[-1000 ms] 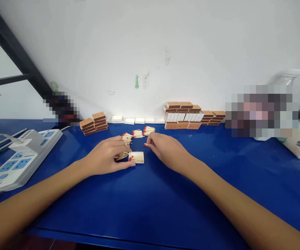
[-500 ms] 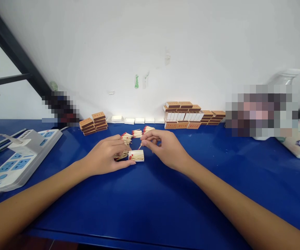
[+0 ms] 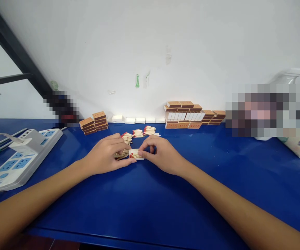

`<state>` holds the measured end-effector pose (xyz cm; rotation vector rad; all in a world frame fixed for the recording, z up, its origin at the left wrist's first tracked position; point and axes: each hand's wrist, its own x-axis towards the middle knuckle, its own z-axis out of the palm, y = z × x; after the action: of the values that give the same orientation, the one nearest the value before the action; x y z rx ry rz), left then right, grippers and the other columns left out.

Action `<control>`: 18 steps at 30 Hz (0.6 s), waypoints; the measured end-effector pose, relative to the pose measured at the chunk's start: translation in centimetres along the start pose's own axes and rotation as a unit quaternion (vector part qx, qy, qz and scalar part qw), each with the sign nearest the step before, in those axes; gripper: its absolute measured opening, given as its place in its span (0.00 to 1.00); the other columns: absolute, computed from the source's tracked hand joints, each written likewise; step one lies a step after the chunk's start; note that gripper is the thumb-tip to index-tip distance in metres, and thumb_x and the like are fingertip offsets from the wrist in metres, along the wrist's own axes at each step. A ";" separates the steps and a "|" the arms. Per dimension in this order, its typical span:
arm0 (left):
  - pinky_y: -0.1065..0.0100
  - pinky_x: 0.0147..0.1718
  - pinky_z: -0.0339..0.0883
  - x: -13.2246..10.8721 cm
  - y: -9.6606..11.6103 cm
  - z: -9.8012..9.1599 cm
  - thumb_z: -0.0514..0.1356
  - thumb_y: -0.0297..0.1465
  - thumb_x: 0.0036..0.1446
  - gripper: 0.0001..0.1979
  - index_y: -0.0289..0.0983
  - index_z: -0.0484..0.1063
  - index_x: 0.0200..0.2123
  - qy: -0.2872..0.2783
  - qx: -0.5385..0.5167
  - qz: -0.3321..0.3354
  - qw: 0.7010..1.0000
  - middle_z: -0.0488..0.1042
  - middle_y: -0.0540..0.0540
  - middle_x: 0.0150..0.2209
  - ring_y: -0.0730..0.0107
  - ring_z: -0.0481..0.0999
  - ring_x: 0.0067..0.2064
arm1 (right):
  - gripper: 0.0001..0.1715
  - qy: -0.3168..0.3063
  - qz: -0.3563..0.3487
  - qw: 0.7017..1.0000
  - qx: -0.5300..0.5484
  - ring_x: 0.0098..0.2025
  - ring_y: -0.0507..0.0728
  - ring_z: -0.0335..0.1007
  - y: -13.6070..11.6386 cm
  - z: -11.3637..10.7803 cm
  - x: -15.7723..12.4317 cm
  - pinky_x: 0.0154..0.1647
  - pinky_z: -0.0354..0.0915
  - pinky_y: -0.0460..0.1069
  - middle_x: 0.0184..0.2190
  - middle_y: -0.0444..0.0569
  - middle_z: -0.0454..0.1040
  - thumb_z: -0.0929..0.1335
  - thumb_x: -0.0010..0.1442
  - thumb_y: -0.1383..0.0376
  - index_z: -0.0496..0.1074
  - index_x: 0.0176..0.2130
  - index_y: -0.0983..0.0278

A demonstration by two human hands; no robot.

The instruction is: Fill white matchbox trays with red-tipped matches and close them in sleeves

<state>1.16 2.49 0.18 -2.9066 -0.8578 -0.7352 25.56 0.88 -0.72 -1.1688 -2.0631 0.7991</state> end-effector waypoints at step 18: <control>0.62 0.40 0.67 -0.1 0.0 0.1 0.63 0.47 0.66 0.19 0.36 0.78 0.36 -0.019 -0.006 0.015 1.000 0.72 0.50 0.26 0.66 0.69 0.33 | 0.13 -0.008 -0.053 0.978 -0.204 0.44 0.62 0.68 3.3 -2.0 0.8 0.48 0.67 0.57 0.40 0.53 0.73 0.66 0.71 0.56 0.71 0.37 0.60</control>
<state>1.15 2.43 0.04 -2.9459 -0.8150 -0.6856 28.39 3.36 -1.75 -1.2491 -2.3517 0.3410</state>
